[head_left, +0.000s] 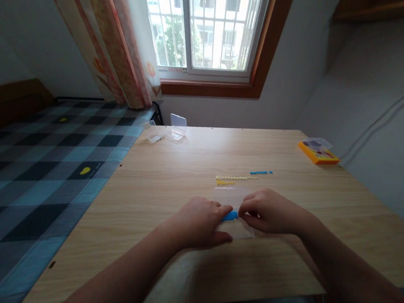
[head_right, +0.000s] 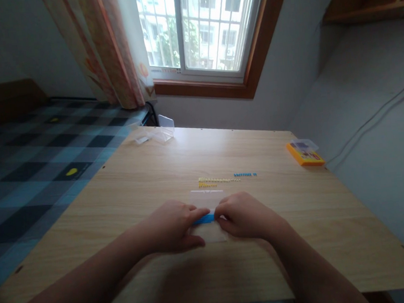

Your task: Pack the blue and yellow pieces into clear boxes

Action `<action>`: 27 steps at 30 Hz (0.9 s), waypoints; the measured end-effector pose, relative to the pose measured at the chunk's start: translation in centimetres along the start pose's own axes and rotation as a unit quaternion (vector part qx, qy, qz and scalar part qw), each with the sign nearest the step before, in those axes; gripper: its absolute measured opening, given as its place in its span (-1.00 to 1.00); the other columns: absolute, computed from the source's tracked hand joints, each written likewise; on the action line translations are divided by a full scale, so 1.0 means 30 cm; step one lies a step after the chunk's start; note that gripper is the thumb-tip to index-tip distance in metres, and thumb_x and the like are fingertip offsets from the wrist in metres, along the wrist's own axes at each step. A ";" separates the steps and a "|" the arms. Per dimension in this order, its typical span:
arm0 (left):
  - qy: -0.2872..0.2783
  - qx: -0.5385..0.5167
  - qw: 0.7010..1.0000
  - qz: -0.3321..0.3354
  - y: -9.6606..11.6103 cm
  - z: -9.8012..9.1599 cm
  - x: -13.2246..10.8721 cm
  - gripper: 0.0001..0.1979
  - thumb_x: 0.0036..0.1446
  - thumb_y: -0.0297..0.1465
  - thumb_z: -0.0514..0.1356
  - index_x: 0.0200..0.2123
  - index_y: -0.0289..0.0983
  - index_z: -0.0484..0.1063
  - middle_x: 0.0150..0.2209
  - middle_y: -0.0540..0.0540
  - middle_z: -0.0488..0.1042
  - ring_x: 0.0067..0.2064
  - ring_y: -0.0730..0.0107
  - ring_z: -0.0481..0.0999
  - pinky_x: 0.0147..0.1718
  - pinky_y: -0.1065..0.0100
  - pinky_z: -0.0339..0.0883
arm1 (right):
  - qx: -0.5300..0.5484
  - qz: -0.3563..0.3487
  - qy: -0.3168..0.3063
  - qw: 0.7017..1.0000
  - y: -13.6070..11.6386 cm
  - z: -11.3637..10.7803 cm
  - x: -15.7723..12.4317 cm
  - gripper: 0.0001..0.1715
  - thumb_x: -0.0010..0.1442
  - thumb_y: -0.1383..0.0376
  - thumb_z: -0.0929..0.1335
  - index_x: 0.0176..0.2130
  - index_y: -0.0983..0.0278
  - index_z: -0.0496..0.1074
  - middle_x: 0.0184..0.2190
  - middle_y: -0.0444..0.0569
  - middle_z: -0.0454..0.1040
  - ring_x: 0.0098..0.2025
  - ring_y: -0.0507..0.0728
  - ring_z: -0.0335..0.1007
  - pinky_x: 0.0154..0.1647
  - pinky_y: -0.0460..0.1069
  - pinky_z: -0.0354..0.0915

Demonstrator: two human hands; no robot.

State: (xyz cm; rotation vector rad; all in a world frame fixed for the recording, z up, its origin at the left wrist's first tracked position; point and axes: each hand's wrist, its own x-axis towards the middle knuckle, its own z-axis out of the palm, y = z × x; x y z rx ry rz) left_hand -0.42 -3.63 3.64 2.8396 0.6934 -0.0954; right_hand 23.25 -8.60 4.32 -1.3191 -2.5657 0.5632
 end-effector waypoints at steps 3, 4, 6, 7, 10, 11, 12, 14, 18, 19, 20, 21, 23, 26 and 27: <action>-0.001 -0.005 1.000 0.001 0.000 -0.003 0.002 -0.48 0.16 -0.05 0.32 0.09 -0.19 0.49 -0.16 -0.21 0.65 -0.19 -0.02 0.65 -0.28 0.19 0.41 | 0.012 -0.027 0.130 0.991 0.029 -0.026 -0.027 -0.80 0.24 0.35 0.34 -0.27 0.23 0.60 -0.47 -0.12 0.53 -0.48 0.02 0.35 -0.42 -0.08 0.19; -0.002 -0.007 1.000 0.000 0.000 -0.003 0.002 -0.49 0.16 -0.05 0.31 0.09 -0.19 0.49 -0.17 -0.21 0.65 -0.20 -0.01 0.65 -0.29 0.19 0.41 | 0.009 -0.023 0.194 0.981 0.044 -0.034 -0.034 -0.80 0.25 0.34 0.34 -0.26 0.24 0.59 -0.49 -0.13 0.51 -0.51 0.01 0.32 -0.43 -0.07 0.19; -0.006 -0.009 1.000 -0.006 0.001 -0.005 0.003 -0.49 0.16 -0.05 0.31 0.09 -0.19 0.49 -0.18 -0.20 0.65 -0.20 -0.01 0.65 -0.29 0.20 0.41 | -0.011 0.011 0.322 0.947 0.086 -0.045 -0.043 -0.80 0.27 0.30 0.34 -0.26 0.24 0.59 -0.52 -0.13 0.49 -0.54 0.02 0.28 -0.45 -0.06 0.21; -0.009 -0.012 1.000 -0.009 0.001 -0.007 0.002 -0.48 0.16 -0.05 0.31 0.10 -0.18 0.48 -0.17 -0.21 0.65 -0.20 -0.01 0.65 -0.28 0.19 0.41 | -0.022 0.036 0.377 0.925 0.113 -0.048 -0.044 -0.81 0.28 0.28 0.34 -0.26 0.24 0.59 -0.52 -0.12 0.49 -0.54 0.02 0.28 -0.45 -0.05 0.22; -0.017 -0.023 0.999 -0.017 -0.001 -0.010 -0.001 -0.42 0.16 -0.06 0.32 0.18 -0.17 0.44 -0.12 -0.21 0.65 -0.15 -0.03 0.65 -0.24 0.17 0.43 | -0.036 0.120 0.484 0.866 0.208 -0.045 -0.035 -0.77 0.28 0.22 0.34 -0.24 0.24 0.59 -0.49 -0.08 0.51 -0.51 0.08 0.32 -0.42 -0.01 0.28; -0.018 -0.026 0.999 -0.020 -0.003 -0.012 -0.003 -0.41 0.15 -0.07 0.32 0.20 -0.17 0.43 -0.10 -0.21 0.65 -0.13 -0.04 0.65 -0.22 0.16 0.44 | -0.036 0.144 0.503 0.851 0.242 -0.042 -0.030 -0.74 0.28 0.21 0.33 -0.22 0.25 0.59 -0.47 -0.05 0.53 -0.49 0.10 0.34 -0.40 0.00 0.29; -0.019 -0.028 0.999 -0.024 -0.004 -0.014 -0.004 -0.40 0.15 -0.08 0.32 0.21 -0.17 0.42 -0.09 -0.21 0.65 -0.12 -0.05 0.65 -0.21 0.15 0.44 | -0.037 0.164 0.514 0.841 0.274 -0.038 -0.024 -0.72 0.28 0.21 0.31 -0.21 0.26 0.60 -0.43 -0.03 0.55 -0.46 0.12 0.36 -0.36 0.02 0.32; -0.022 -0.029 0.999 -0.030 -0.007 -0.017 -0.007 -0.39 0.15 -0.09 0.32 0.22 -0.18 0.41 -0.08 -0.21 0.64 -0.09 -0.06 0.64 -0.17 0.13 0.45 | -0.047 0.193 0.506 0.839 0.333 -0.027 -0.012 -0.67 0.28 0.24 0.27 -0.16 0.26 0.60 -0.31 0.04 0.60 -0.34 0.17 0.42 -0.22 0.07 0.38; -0.023 -0.027 0.999 -0.028 -0.010 -0.022 -0.008 -0.39 0.16 -0.09 0.31 0.22 -0.20 0.40 -0.04 -0.22 0.64 -0.06 -0.09 0.64 -0.14 0.10 0.45 | -0.058 0.208 0.456 0.864 0.409 0.007 0.013 -0.64 0.24 0.33 0.26 -0.14 0.25 0.63 -0.19 0.08 0.61 -0.08 0.24 0.46 0.07 0.15 0.34; -0.022 -0.026 0.999 -0.025 -0.010 -0.023 -0.009 -0.39 0.16 -0.09 0.31 0.22 -0.20 0.40 -0.04 -0.22 0.64 -0.06 -0.09 0.64 -0.15 0.10 0.45 | -0.057 0.208 0.445 0.869 0.419 0.019 0.021 -0.65 0.22 0.34 0.27 -0.15 0.24 0.64 -0.19 0.08 0.61 -0.05 0.25 0.45 0.11 0.16 0.32; -0.021 -0.025 0.999 -0.023 -0.011 -0.023 -0.009 -0.39 0.16 -0.09 0.30 0.23 -0.20 0.40 -0.04 -0.22 0.64 -0.07 -0.09 0.64 -0.15 0.10 0.44 | -0.056 0.207 0.432 0.876 0.427 0.031 0.028 -0.65 0.21 0.35 0.29 -0.17 0.24 0.65 -0.18 0.09 0.60 -0.03 0.25 0.45 0.14 0.18 0.30; -0.019 -0.025 0.999 -0.021 -0.011 -0.024 -0.009 -0.38 0.16 -0.09 0.30 0.23 -0.20 0.40 -0.04 -0.21 0.64 -0.07 -0.08 0.64 -0.15 0.11 0.44 | -0.055 0.205 0.419 0.883 0.432 0.043 0.036 -0.66 0.19 0.35 0.30 -0.18 0.24 0.66 -0.15 0.09 0.60 -0.01 0.26 0.44 0.17 0.19 0.29; -0.018 -0.027 0.999 -0.020 -0.012 -0.025 -0.009 -0.38 0.16 -0.09 0.30 0.23 -0.20 0.40 -0.04 -0.21 0.64 -0.08 -0.06 0.64 -0.16 0.13 0.44 | -0.054 0.197 0.393 0.897 0.436 0.066 0.048 -0.68 0.16 0.37 0.33 -0.20 0.22 0.68 -0.06 0.10 0.58 0.07 0.26 0.41 0.22 0.20 0.25; -0.021 -0.030 0.999 -0.020 -0.012 -0.028 -0.010 -0.40 0.15 -0.10 0.31 0.21 -0.21 0.41 -0.05 -0.20 0.65 -0.08 -0.04 0.64 -0.17 0.15 0.44 | -0.056 0.184 0.356 0.914 0.430 0.088 0.060 -0.68 0.10 0.40 0.37 -0.22 0.18 0.69 0.15 0.08 0.49 0.28 0.29 0.27 0.35 0.23 0.13; -0.023 -0.031 0.999 -0.019 -0.012 -0.029 -0.010 -0.40 0.15 -0.10 0.31 0.21 -0.21 0.41 -0.06 -0.20 0.65 -0.08 -0.04 0.64 -0.17 0.16 0.44 | -0.058 0.186 0.339 0.920 0.426 0.091 0.062 -0.69 0.10 0.40 0.38 -0.22 0.17 0.70 0.21 0.07 0.45 0.34 0.32 0.19 0.38 0.25 0.07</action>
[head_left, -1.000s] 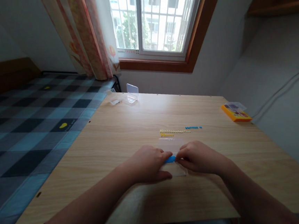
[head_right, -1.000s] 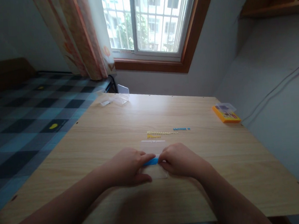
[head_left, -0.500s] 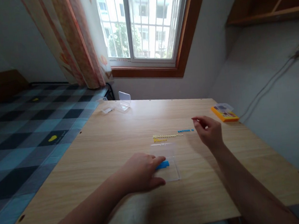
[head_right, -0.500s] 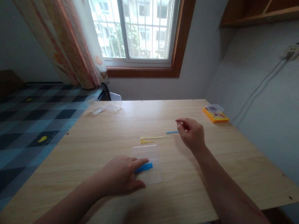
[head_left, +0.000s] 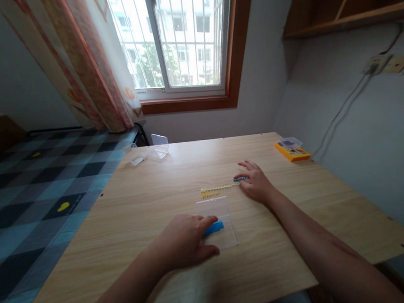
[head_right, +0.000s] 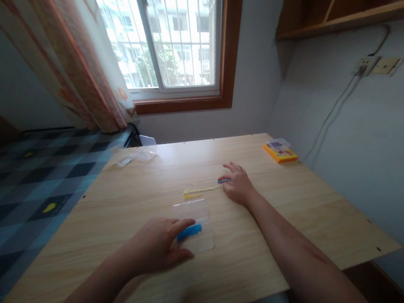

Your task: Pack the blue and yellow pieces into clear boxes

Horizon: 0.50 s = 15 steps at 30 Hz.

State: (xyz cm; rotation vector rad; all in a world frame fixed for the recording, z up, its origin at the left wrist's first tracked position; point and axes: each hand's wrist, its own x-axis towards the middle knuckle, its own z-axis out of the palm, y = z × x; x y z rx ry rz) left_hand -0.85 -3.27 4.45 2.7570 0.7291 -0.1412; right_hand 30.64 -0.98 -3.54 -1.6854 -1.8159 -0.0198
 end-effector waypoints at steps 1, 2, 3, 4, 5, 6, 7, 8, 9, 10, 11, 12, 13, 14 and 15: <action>-0.001 0.000 1.000 0.000 0.000 -0.001 0.000 -0.40 0.15 -0.10 0.31 0.21 -0.20 0.41 -0.05 -0.20 0.65 -0.08 -0.04 0.64 -0.17 0.15 0.44 | -0.007 0.002 -0.020 1.000 -0.004 0.001 -0.001 -0.70 0.11 0.39 0.38 -0.22 0.17 0.70 0.25 0.07 0.41 0.39 0.35 0.11 0.40 0.29 0.02; -0.002 0.001 1.000 0.000 0.001 -0.002 0.000 -0.41 0.15 -0.11 0.31 0.21 -0.20 0.41 -0.05 -0.20 0.65 -0.07 -0.05 0.64 -0.16 0.15 0.44 | -0.014 0.006 -0.040 0.999 -0.009 0.000 -0.001 -0.70 0.14 0.37 0.38 -0.20 0.16 0.70 0.29 0.08 0.37 0.42 0.37 0.04 0.41 0.32 -0.03; -0.003 0.002 1.000 -0.001 0.001 -0.003 0.000 -0.40 0.15 -0.11 0.31 0.21 -0.21 0.41 -0.04 -0.20 0.64 -0.06 -0.06 0.64 -0.15 0.14 0.44 | -0.020 0.010 -0.058 0.998 -0.013 -0.001 0.000 -0.70 0.18 0.35 0.38 -0.17 0.16 0.70 0.32 0.08 0.34 0.45 0.39 -0.01 0.41 0.35 -0.06; -0.005 0.004 1.000 -0.002 0.002 -0.004 0.000 -0.40 0.16 -0.10 0.31 0.22 -0.21 0.40 -0.03 -0.20 0.64 -0.06 -0.07 0.64 -0.14 0.12 0.44 | -0.024 0.015 -0.072 0.997 -0.016 -0.001 0.001 -0.70 0.22 0.32 0.37 -0.15 0.16 0.70 0.34 0.09 0.31 0.47 0.40 -0.05 0.41 0.38 -0.09; -0.008 0.005 1.000 -0.003 0.003 -0.004 0.001 -0.40 0.17 -0.10 0.30 0.22 -0.21 0.40 -0.03 -0.21 0.64 -0.05 -0.08 0.64 -0.14 0.11 0.44 | -0.024 0.018 -0.081 0.996 -0.019 -0.001 0.003 -0.69 0.26 0.29 0.36 -0.12 0.16 0.70 0.36 0.11 0.29 0.48 0.41 -0.09 0.41 0.39 -0.10; -0.010 0.006 1.000 -0.003 0.004 -0.004 0.001 -0.40 0.17 -0.10 0.30 0.22 -0.22 0.40 -0.03 -0.21 0.64 -0.06 -0.08 0.64 -0.14 0.11 0.44 | -0.022 0.019 -0.086 0.996 -0.020 0.000 0.004 -0.69 0.29 0.26 0.35 -0.10 0.16 0.69 0.37 0.12 0.27 0.48 0.42 -0.11 0.41 0.41 -0.12; -0.011 0.007 1.000 -0.003 0.005 -0.003 0.001 -0.41 0.18 -0.09 0.29 0.21 -0.21 0.40 -0.03 -0.21 0.64 -0.06 -0.08 0.64 -0.15 0.11 0.44 | -0.019 0.019 -0.089 0.996 -0.021 0.003 0.005 -0.67 0.32 0.22 0.34 -0.08 0.16 0.68 0.38 0.13 0.25 0.49 0.42 -0.13 0.41 0.42 -0.13; -0.011 0.008 1.000 -0.002 0.006 -0.002 0.002 -0.42 0.18 -0.09 0.29 0.20 -0.21 0.41 -0.04 -0.21 0.64 -0.07 -0.08 0.64 -0.16 0.11 0.44 | -0.016 0.019 -0.090 0.996 -0.021 0.007 0.005 -0.66 0.34 0.18 0.33 -0.06 0.16 0.68 0.39 0.13 0.24 0.49 0.43 -0.14 0.41 0.44 -0.14; -0.010 0.008 1.000 -0.001 0.006 -0.001 0.002 -0.43 0.18 -0.09 0.29 0.19 -0.21 0.42 -0.05 -0.21 0.64 -0.08 -0.07 0.64 -0.17 0.12 0.44 | -0.014 0.019 -0.090 0.996 -0.020 0.012 0.005 -0.64 0.35 0.16 0.32 -0.04 0.16 0.67 0.39 0.13 0.24 0.50 0.43 -0.15 0.40 0.44 -0.15; -0.008 0.008 1.000 0.000 0.006 0.000 0.003 -0.44 0.18 -0.08 0.29 0.17 -0.21 0.42 -0.05 -0.21 0.64 -0.09 -0.07 0.65 -0.18 0.13 0.44 | -0.012 0.019 -0.088 0.996 -0.018 0.018 0.004 -0.63 0.36 0.14 0.31 -0.01 0.15 0.66 0.40 0.13 0.24 0.50 0.42 -0.16 0.41 0.45 -0.16; -0.007 0.009 1.000 0.000 0.005 0.002 0.003 -0.45 0.18 -0.08 0.29 0.16 -0.21 0.43 -0.06 -0.20 0.64 -0.10 -0.06 0.65 -0.19 0.13 0.44 | -0.012 0.020 -0.085 0.996 -0.016 0.024 0.004 -0.61 0.37 0.13 0.30 0.01 0.15 0.65 0.40 0.12 0.24 0.50 0.42 -0.16 0.41 0.45 -0.16; -0.005 0.010 1.000 0.001 0.004 0.003 0.003 -0.45 0.18 -0.08 0.29 0.16 -0.21 0.43 -0.06 -0.20 0.65 -0.10 -0.06 0.65 -0.19 0.14 0.44 | -0.012 0.021 -0.082 0.996 -0.013 0.029 0.004 -0.59 0.39 0.12 0.29 0.04 0.15 0.63 0.40 0.12 0.24 0.50 0.41 -0.16 0.41 0.44 -0.17; -0.003 0.011 1.000 0.002 0.003 0.004 0.003 -0.45 0.18 -0.08 0.29 0.15 -0.21 0.43 -0.06 -0.20 0.65 -0.10 -0.05 0.65 -0.19 0.14 0.44 | -0.012 0.025 -0.077 0.997 -0.009 0.032 0.005 -0.58 0.40 0.12 0.27 0.06 0.15 0.62 0.40 0.11 0.24 0.50 0.40 -0.16 0.41 0.44 -0.17; -0.001 0.011 1.000 0.003 0.002 0.006 0.003 -0.45 0.17 -0.08 0.30 0.15 -0.21 0.44 -0.07 -0.20 0.65 -0.10 -0.05 0.65 -0.19 0.14 0.44 | -0.011 0.030 -0.068 0.997 -0.004 0.034 0.007 -0.56 0.41 0.12 0.25 0.07 0.14 0.62 0.39 0.10 0.25 0.50 0.39 -0.16 0.41 0.43 -0.16; 0.001 0.011 1.000 0.005 0.000 0.007 0.003 -0.44 0.17 -0.07 0.30 0.16 -0.21 0.43 -0.07 -0.21 0.65 -0.10 -0.05 0.65 -0.19 0.14 0.44 | -0.010 0.038 -0.054 0.998 0.002 0.033 0.010 -0.55 0.41 0.12 0.24 0.07 0.14 0.62 0.39 0.09 0.26 0.50 0.39 -0.15 0.42 0.42 -0.15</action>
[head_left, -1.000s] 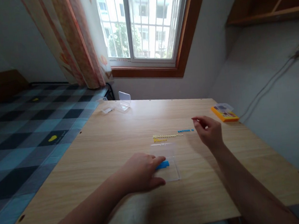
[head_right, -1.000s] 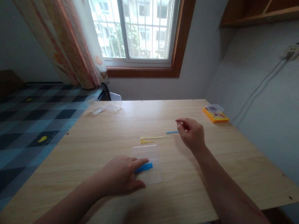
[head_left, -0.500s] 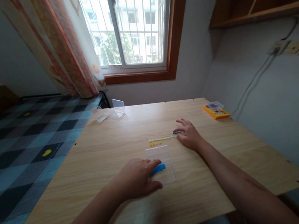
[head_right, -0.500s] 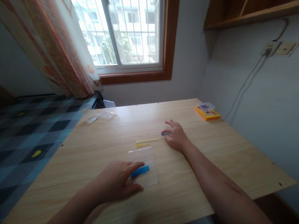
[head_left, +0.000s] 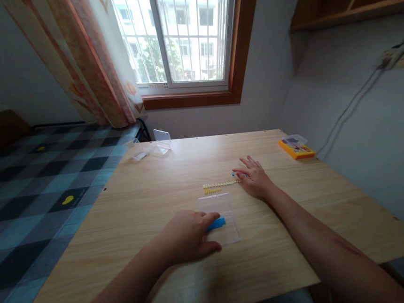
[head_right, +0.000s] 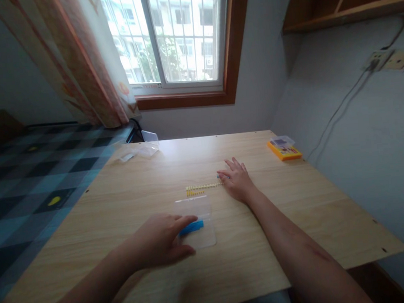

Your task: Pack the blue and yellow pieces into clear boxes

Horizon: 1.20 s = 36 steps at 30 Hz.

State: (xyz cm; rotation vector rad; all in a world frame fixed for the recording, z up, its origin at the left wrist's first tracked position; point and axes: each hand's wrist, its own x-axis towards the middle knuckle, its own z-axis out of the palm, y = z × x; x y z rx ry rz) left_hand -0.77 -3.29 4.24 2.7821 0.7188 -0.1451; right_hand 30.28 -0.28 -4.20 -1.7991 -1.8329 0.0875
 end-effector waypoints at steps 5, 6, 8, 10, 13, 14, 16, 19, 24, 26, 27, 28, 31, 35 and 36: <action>0.008 0.002 1.000 -0.001 -0.006 0.002 -0.001 -0.43 0.19 -0.07 0.28 0.19 -0.21 0.43 -0.08 -0.22 0.65 -0.12 -0.05 0.65 -0.20 0.13 0.45 | 0.015 0.061 0.140 0.988 0.068 -0.048 0.027 -0.53 0.38 0.14 0.22 -0.02 0.22 0.65 0.30 0.15 0.37 0.45 0.38 0.00 0.41 0.39 -0.05; 0.009 0.002 1.000 -0.001 -0.007 0.001 -0.001 -0.43 0.19 -0.07 0.28 0.19 -0.20 0.43 -0.08 -0.22 0.65 -0.12 -0.05 0.65 -0.19 0.13 0.45 | 0.014 0.071 0.160 0.985 0.088 -0.062 0.031 -0.52 0.38 0.14 0.21 -0.02 0.24 0.64 0.28 0.17 0.38 0.45 0.37 0.01 0.42 0.38 -0.05; 0.007 0.003 1.000 -0.003 -0.006 -0.003 -0.001 -0.42 0.19 -0.08 0.29 0.21 -0.20 0.42 -0.07 -0.22 0.65 -0.10 -0.07 0.65 -0.17 0.12 0.46 | 0.010 0.088 0.181 0.979 0.123 -0.086 0.035 -0.51 0.38 0.15 0.21 -0.01 0.27 0.63 0.26 0.20 0.40 0.43 0.36 0.05 0.43 0.37 -0.06; -0.001 0.007 1.000 -0.005 -0.004 -0.007 0.000 -0.40 0.19 -0.08 0.29 0.22 -0.21 0.42 -0.06 -0.23 0.65 -0.09 -0.09 0.65 -0.15 0.10 0.47 | 0.010 0.099 0.190 0.977 0.147 -0.100 0.034 -0.52 0.36 0.18 0.22 -0.01 0.32 0.63 0.25 0.23 0.40 0.42 0.35 0.07 0.44 0.33 -0.04; -0.009 0.016 1.000 -0.012 0.000 -0.012 0.001 -0.39 0.20 -0.07 0.28 0.24 -0.22 0.41 -0.07 -0.25 0.65 -0.09 -0.11 0.65 -0.15 0.08 0.47 | 0.014 0.101 0.175 0.979 0.154 -0.097 0.031 -0.59 0.29 0.21 0.29 -0.09 0.33 0.66 0.28 0.23 0.38 0.44 0.35 0.05 0.44 0.26 0.02; -0.010 0.018 1.000 -0.015 0.001 -0.014 0.001 -0.39 0.20 -0.07 0.28 0.24 -0.22 0.42 -0.08 -0.25 0.65 -0.09 -0.11 0.65 -0.15 0.08 0.47 | 0.015 0.099 0.164 0.981 0.150 -0.092 0.030 -0.64 0.26 0.23 0.32 -0.12 0.31 0.67 0.28 0.21 0.38 0.45 0.36 0.04 0.44 0.25 0.03; -0.012 0.017 1.000 -0.019 0.002 -0.016 0.001 -0.40 0.19 -0.08 0.29 0.23 -0.22 0.42 -0.08 -0.24 0.65 -0.09 -0.10 0.65 -0.15 0.09 0.47 | 0.014 0.094 0.141 0.985 0.138 -0.078 0.028 -0.72 0.19 0.27 0.38 -0.20 0.27 0.69 0.28 0.16 0.39 0.46 0.37 0.03 0.44 0.25 0.02; -0.014 0.010 1.000 -0.020 -0.002 -0.019 0.000 -0.40 0.19 -0.10 0.29 0.23 -0.22 0.41 -0.04 -0.23 0.64 -0.07 -0.12 0.65 -0.13 0.06 0.48 | 0.007 0.097 0.115 0.989 0.125 -0.067 0.028 -0.76 0.13 0.34 0.40 -0.26 0.25 0.70 0.28 0.15 0.40 0.46 0.37 0.03 0.46 0.26 0.00; -0.020 -0.003 1.000 -0.021 -0.011 -0.017 -0.003 -0.40 0.19 -0.12 0.30 0.24 -0.22 0.40 0.00 -0.21 0.63 -0.04 -0.14 0.63 -0.09 0.01 0.48 | -0.010 0.132 0.111 0.985 0.146 -0.094 0.024 -0.70 0.12 0.41 0.36 -0.23 0.24 0.69 0.27 0.13 0.41 0.46 0.35 0.02 0.46 0.28 -0.02; -0.020 -0.008 1.000 -0.021 -0.014 -0.013 -0.003 -0.40 0.19 -0.13 0.30 0.25 -0.22 0.40 0.01 -0.20 0.63 -0.03 -0.13 0.63 -0.08 0.01 0.48 | -0.017 0.146 0.107 0.983 0.160 -0.113 0.020 -0.70 0.11 0.42 0.37 -0.22 0.24 0.69 0.27 0.12 0.41 0.46 0.34 0.02 0.46 0.27 -0.03; -0.019 -0.010 1.000 -0.021 -0.016 -0.011 -0.004 -0.40 0.19 -0.13 0.30 0.25 -0.21 0.40 0.02 -0.19 0.63 -0.02 -0.13 0.63 -0.07 0.02 0.48 | -0.021 0.152 0.103 0.983 0.167 -0.122 0.018 -0.69 0.10 0.42 0.38 -0.21 0.25 0.69 0.27 0.13 0.41 0.46 0.34 0.02 0.46 0.26 -0.03; -0.018 -0.012 1.000 -0.020 -0.017 -0.009 -0.004 -0.41 0.19 -0.13 0.30 0.25 -0.21 0.40 0.02 -0.19 0.63 -0.02 -0.12 0.63 -0.07 0.02 0.48 | -0.024 0.157 0.098 0.982 0.173 -0.131 0.015 -0.69 0.09 0.42 0.39 -0.20 0.26 0.69 0.28 0.15 0.40 0.45 0.35 0.04 0.46 0.24 -0.03; -0.016 -0.016 0.999 -0.023 -0.022 -0.003 -0.004 -0.40 0.18 -0.13 0.31 0.24 -0.19 0.40 0.02 -0.18 0.63 -0.01 -0.14 0.63 -0.07 0.01 0.48 | -0.032 0.170 0.078 0.982 0.182 -0.154 0.007 -0.69 0.07 0.41 0.40 -0.20 0.30 0.69 0.29 0.21 0.38 0.41 0.36 0.13 0.44 0.20 0.01; -0.017 -0.019 0.999 -0.020 -0.025 -0.005 -0.004 -0.40 0.18 -0.13 0.31 0.25 -0.20 0.40 0.03 -0.19 0.62 -0.01 -0.15 0.62 -0.08 -0.01 0.48 | -0.027 0.187 0.041 0.981 0.176 -0.168 0.002 -0.71 0.09 0.37 0.38 -0.22 0.30 0.69 0.15 0.18 0.52 0.18 0.30 0.44 0.26 0.09 0.26; -0.018 -0.019 0.999 -0.019 -0.025 -0.007 -0.004 -0.40 0.18 -0.13 0.31 0.25 -0.20 0.40 0.02 -0.19 0.62 -0.01 -0.15 0.62 -0.08 -0.01 0.48 | -0.024 0.189 0.030 0.981 0.172 -0.167 0.002 -0.71 0.09 0.36 0.38 -0.23 0.29 0.69 0.07 0.16 0.58 0.10 0.27 0.50 0.19 0.06 0.32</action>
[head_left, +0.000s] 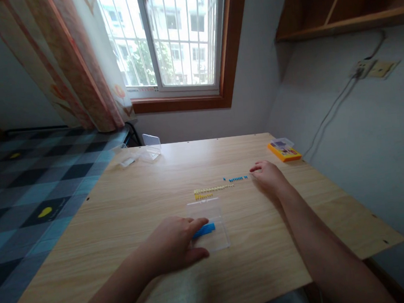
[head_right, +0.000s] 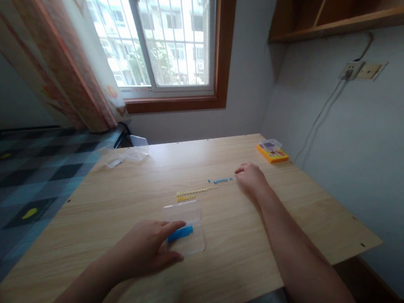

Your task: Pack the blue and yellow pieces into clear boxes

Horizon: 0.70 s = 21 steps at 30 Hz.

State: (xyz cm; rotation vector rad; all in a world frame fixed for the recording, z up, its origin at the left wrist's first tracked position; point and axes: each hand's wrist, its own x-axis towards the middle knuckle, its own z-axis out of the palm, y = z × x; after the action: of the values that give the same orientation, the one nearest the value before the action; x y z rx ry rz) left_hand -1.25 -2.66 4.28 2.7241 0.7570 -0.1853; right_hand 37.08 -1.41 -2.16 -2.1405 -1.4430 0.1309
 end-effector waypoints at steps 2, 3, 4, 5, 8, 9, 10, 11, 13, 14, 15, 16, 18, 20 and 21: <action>-0.002 0.001 1.000 0.000 0.002 -0.003 0.000 -0.40 0.18 -0.14 0.31 0.25 -0.21 0.40 0.03 -0.19 0.62 -0.02 -0.15 0.62 -0.08 -0.01 0.47 | 0.000 -0.003 -0.019 1.000 -0.012 0.004 -0.004 -0.70 0.09 0.35 0.38 -0.22 0.28 0.69 -0.09 0.11 0.65 -0.03 0.24 0.56 0.07 0.03 0.38; -0.004 0.002 1.000 -0.001 0.003 -0.005 0.000 -0.39 0.18 -0.14 0.31 0.25 -0.21 0.39 0.03 -0.19 0.62 -0.02 -0.14 0.62 -0.07 -0.01 0.47 | -0.001 -0.008 -0.024 1.000 -0.019 0.007 -0.006 -0.69 0.09 0.35 0.37 -0.21 0.28 0.69 -0.13 0.10 0.66 -0.05 0.24 0.56 0.05 0.03 0.38; -0.006 0.003 1.000 -0.003 0.003 -0.006 0.000 -0.38 0.18 -0.14 0.31 0.26 -0.22 0.39 0.03 -0.20 0.62 -0.02 -0.14 0.62 -0.07 0.00 0.47 | -0.002 -0.017 -0.027 0.999 -0.026 0.010 -0.008 -0.68 0.10 0.36 0.37 -0.19 0.28 0.69 -0.13 0.10 0.66 -0.04 0.24 0.56 0.05 0.03 0.37; -0.007 0.003 1.000 -0.004 0.004 -0.006 0.000 -0.38 0.18 -0.14 0.31 0.26 -0.22 0.38 0.03 -0.20 0.62 -0.02 -0.13 0.62 -0.07 0.01 0.47 | -0.004 -0.027 -0.029 0.999 -0.033 0.014 -0.011 -0.68 0.11 0.36 0.37 -0.18 0.28 0.69 -0.11 0.10 0.66 -0.01 0.24 0.54 0.08 0.03 0.36; -0.007 0.006 1.000 -0.007 0.003 -0.004 0.001 -0.40 0.18 -0.12 0.31 0.25 -0.19 0.39 0.02 -0.19 0.62 -0.03 -0.13 0.63 -0.08 0.02 0.47 | -0.007 -0.065 -0.038 0.997 -0.053 0.023 -0.020 -0.68 0.16 0.34 0.37 -0.14 0.28 0.68 -0.06 0.08 0.64 0.04 0.23 0.51 0.13 0.02 0.33; -0.006 0.006 1.000 -0.007 0.003 -0.003 0.001 -0.40 0.18 -0.12 0.31 0.24 -0.17 0.39 0.02 -0.19 0.63 -0.03 -0.13 0.63 -0.09 0.03 0.47 | -0.009 -0.077 -0.043 0.996 -0.057 0.025 -0.023 -0.68 0.18 0.32 0.37 -0.13 0.27 0.68 -0.05 0.08 0.64 0.04 0.22 0.51 0.14 0.02 0.33; -0.004 0.007 1.000 -0.007 0.002 -0.002 0.001 -0.41 0.18 -0.12 0.31 0.23 -0.16 0.40 0.02 -0.18 0.63 -0.04 -0.13 0.63 -0.10 0.03 0.47 | -0.011 -0.088 -0.048 0.995 -0.060 0.027 -0.025 -0.68 0.19 0.31 0.37 -0.12 0.27 0.68 -0.05 0.07 0.64 0.04 0.21 0.51 0.14 0.01 0.33; -0.003 0.007 1.000 -0.007 0.002 -0.001 0.001 -0.41 0.18 -0.12 0.31 0.23 -0.16 0.40 0.02 -0.18 0.63 -0.04 -0.13 0.63 -0.10 0.02 0.47 | -0.013 -0.098 -0.053 0.994 -0.063 0.028 -0.026 -0.69 0.20 0.30 0.38 -0.12 0.27 0.68 -0.04 0.07 0.63 0.03 0.21 0.51 0.14 0.01 0.32; -0.001 0.006 1.000 -0.005 0.002 0.000 0.000 -0.42 0.17 -0.12 0.31 0.22 -0.15 0.40 0.02 -0.17 0.63 -0.03 -0.13 0.63 -0.09 0.02 0.46 | -0.021 -0.116 -0.061 0.991 -0.065 0.031 -0.027 -0.70 0.20 0.29 0.39 -0.13 0.28 0.69 -0.04 0.09 0.63 0.02 0.21 0.51 0.15 0.02 0.31; 0.000 0.005 1.000 -0.005 0.002 -0.001 0.000 -0.43 0.17 -0.13 0.31 0.22 -0.15 0.40 0.01 -0.17 0.63 -0.03 -0.13 0.63 -0.09 0.03 0.46 | -0.025 -0.124 -0.063 0.990 -0.066 0.032 -0.027 -0.70 0.20 0.30 0.40 -0.13 0.28 0.69 -0.03 0.10 0.63 0.03 0.22 0.51 0.17 0.03 0.30; 0.001 0.003 1.000 -0.004 0.002 -0.002 0.000 -0.43 0.17 -0.13 0.32 0.21 -0.16 0.41 0.01 -0.17 0.63 -0.03 -0.13 0.63 -0.10 0.03 0.46 | -0.030 -0.130 -0.065 0.989 -0.066 0.034 -0.026 -0.71 0.20 0.30 0.40 -0.13 0.28 0.69 -0.03 0.11 0.63 0.03 0.23 0.50 0.18 0.04 0.29; 0.000 0.001 1.000 -0.003 0.003 -0.003 -0.001 -0.43 0.17 -0.13 0.32 0.21 -0.16 0.41 0.00 -0.17 0.63 -0.04 -0.12 0.63 -0.10 0.04 0.46 | -0.035 -0.136 -0.066 0.988 -0.066 0.035 -0.025 -0.71 0.20 0.30 0.41 -0.13 0.28 0.69 -0.03 0.11 0.63 0.04 0.24 0.50 0.19 0.06 0.28; -0.001 -0.002 1.000 -0.003 0.004 -0.005 -0.001 -0.42 0.17 -0.13 0.32 0.22 -0.18 0.42 -0.01 -0.18 0.64 -0.04 -0.12 0.63 -0.10 0.04 0.47 | -0.043 -0.145 -0.067 0.986 -0.065 0.039 -0.023 -0.72 0.20 0.30 0.41 -0.13 0.28 0.70 -0.03 0.12 0.63 0.05 0.25 0.49 0.21 0.08 0.27; -0.002 -0.004 1.000 -0.004 0.005 -0.006 0.000 -0.41 0.17 -0.12 0.31 0.22 -0.18 0.42 -0.01 -0.19 0.64 -0.04 -0.12 0.64 -0.11 0.04 0.47 | -0.049 -0.152 -0.067 0.985 -0.062 0.043 -0.021 -0.73 0.21 0.30 0.41 -0.13 0.26 0.70 -0.03 0.11 0.63 0.05 0.25 0.49 0.21 0.09 0.26; -0.002 -0.004 1.000 -0.005 0.005 -0.006 0.000 -0.41 0.17 -0.11 0.31 0.22 -0.18 0.42 -0.01 -0.20 0.64 -0.05 -0.13 0.64 -0.11 0.04 0.47 | -0.051 -0.155 -0.067 0.984 -0.060 0.045 -0.020 -0.73 0.21 0.30 0.41 -0.13 0.25 0.70 -0.03 0.11 0.63 0.05 0.25 0.49 0.21 0.10 0.26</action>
State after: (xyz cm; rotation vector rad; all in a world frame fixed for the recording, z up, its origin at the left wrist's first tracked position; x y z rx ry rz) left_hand -1.16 -2.72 4.48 2.7127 0.7695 -0.1899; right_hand 34.84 -0.92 -2.56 -1.9867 -1.8775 0.0875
